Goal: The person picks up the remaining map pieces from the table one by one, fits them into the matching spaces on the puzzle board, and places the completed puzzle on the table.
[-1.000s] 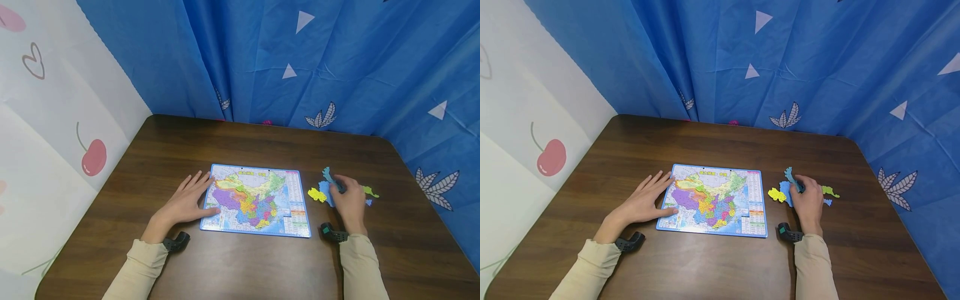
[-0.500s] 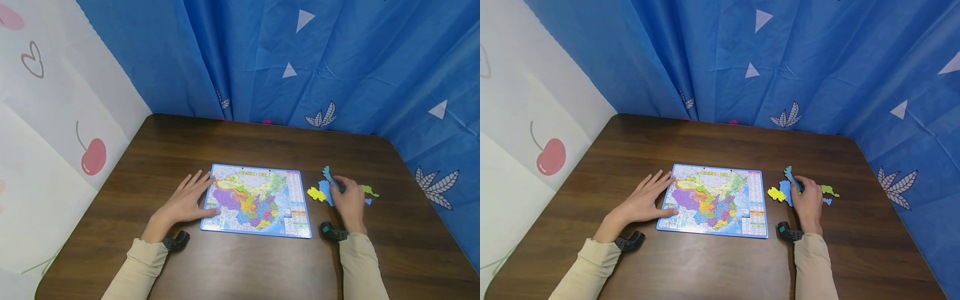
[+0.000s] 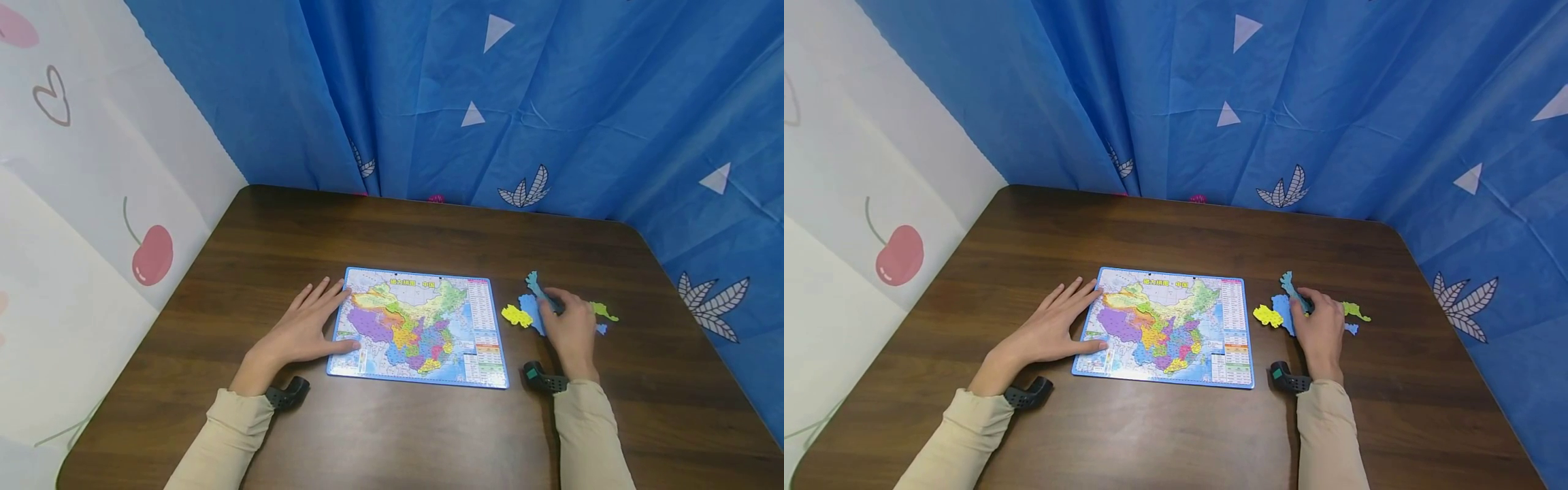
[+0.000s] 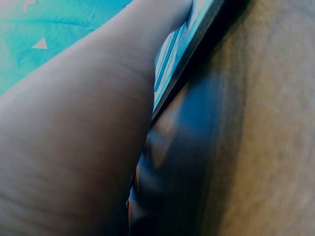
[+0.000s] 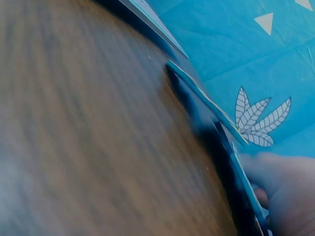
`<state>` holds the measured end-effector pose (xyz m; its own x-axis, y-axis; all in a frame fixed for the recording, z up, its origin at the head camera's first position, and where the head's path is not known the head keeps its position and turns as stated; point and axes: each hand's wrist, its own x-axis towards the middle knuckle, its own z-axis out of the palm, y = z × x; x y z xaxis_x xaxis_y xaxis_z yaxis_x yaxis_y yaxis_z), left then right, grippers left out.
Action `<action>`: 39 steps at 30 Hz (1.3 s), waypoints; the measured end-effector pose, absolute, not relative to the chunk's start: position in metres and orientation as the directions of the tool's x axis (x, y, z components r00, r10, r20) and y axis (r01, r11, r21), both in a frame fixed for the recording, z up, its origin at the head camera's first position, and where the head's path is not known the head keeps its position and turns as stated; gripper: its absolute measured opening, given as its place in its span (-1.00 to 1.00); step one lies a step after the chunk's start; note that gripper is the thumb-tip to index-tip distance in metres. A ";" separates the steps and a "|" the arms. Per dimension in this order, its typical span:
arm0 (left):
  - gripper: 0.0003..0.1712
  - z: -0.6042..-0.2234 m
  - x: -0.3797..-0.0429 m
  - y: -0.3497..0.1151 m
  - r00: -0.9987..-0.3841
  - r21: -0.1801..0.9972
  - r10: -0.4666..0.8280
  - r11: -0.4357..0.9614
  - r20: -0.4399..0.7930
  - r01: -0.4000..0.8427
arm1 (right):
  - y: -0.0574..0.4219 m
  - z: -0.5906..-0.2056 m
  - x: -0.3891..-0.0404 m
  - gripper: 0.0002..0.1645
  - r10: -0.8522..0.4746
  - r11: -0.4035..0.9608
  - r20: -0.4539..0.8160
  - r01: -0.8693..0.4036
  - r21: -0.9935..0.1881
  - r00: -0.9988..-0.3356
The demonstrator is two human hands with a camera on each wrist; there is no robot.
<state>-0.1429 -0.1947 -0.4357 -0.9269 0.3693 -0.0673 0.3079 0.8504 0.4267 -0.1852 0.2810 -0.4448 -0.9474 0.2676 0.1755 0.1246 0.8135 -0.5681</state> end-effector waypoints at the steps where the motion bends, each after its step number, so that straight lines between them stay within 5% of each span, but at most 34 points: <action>1: 0.24 -0.436 -0.143 -0.195 -0.927 0.428 0.369 0.850 -0.067 0.307 | 0.281 -0.445 -0.185 -0.49 0.270 0.814 0.171 0.130 -0.566 -0.948; 39: 0.10 -0.438 -0.141 -0.190 -0.928 0.488 0.367 0.822 -0.060 0.294 | 0.280 -0.442 -0.184 -0.57 0.295 0.742 0.087 0.170 -0.648 -0.952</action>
